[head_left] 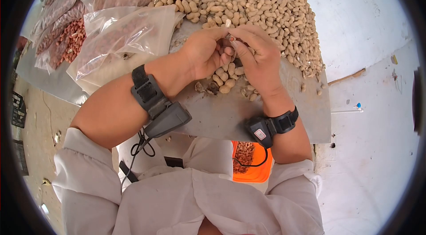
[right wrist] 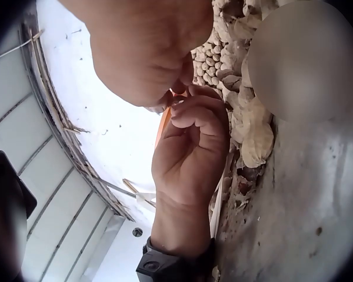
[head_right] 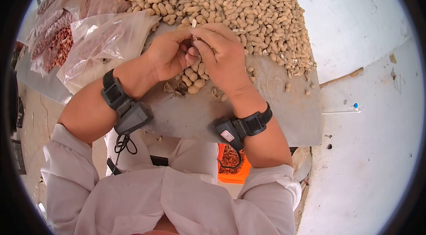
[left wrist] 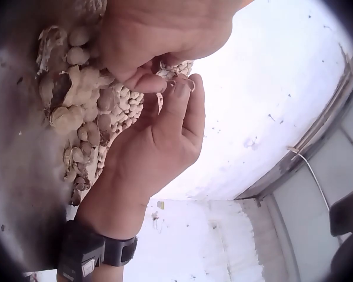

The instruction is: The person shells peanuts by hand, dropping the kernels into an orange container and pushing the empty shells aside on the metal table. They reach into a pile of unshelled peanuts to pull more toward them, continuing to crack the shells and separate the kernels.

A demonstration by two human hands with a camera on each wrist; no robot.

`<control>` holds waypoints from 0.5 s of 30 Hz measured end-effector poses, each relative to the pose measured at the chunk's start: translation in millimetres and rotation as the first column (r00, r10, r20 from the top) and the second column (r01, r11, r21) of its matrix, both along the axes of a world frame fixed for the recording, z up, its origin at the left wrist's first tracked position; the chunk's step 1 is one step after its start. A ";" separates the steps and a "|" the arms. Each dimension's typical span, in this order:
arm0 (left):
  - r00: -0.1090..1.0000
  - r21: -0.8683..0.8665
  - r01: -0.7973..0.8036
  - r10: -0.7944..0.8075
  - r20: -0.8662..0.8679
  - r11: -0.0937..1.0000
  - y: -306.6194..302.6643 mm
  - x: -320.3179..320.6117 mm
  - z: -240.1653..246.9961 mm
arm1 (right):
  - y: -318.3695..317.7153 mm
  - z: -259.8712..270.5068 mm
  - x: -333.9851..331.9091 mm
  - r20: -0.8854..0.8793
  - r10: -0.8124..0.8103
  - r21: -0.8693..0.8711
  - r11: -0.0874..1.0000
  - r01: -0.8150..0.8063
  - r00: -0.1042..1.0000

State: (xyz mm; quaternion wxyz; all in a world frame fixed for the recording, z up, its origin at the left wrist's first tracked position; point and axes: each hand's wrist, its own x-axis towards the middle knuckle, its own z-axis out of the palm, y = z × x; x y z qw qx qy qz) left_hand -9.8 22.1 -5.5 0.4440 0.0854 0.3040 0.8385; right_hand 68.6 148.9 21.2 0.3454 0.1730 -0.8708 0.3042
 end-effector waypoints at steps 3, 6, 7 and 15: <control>0.999 0.039 0.048 -0.048 -0.003 0.998 -1.8 -2.1 -3.1 | 1.1 -1.2 0.2 0.029 0.025 0.004 1.000 -0.025 0.999; 1.000 0.007 0.016 -0.016 -0.020 1.000 0.0 0.3 -2.9 | 1.1 0.4 1.5 0.024 -0.004 0.071 0.997 0.002 1.000; 1.000 0.000 0.020 -0.020 -0.012 1.000 0.7 -1.3 -4.3 | 0.9 0.7 1.7 0.040 -0.008 0.061 0.998 0.005 0.999; 0.911 -0.138 0.002 -0.058 -0.408 0.990 -6.2 11.6 8.2 | 6.9 -5.9 -0.1 0.121 0.157 -0.425 0.901 -0.092 0.980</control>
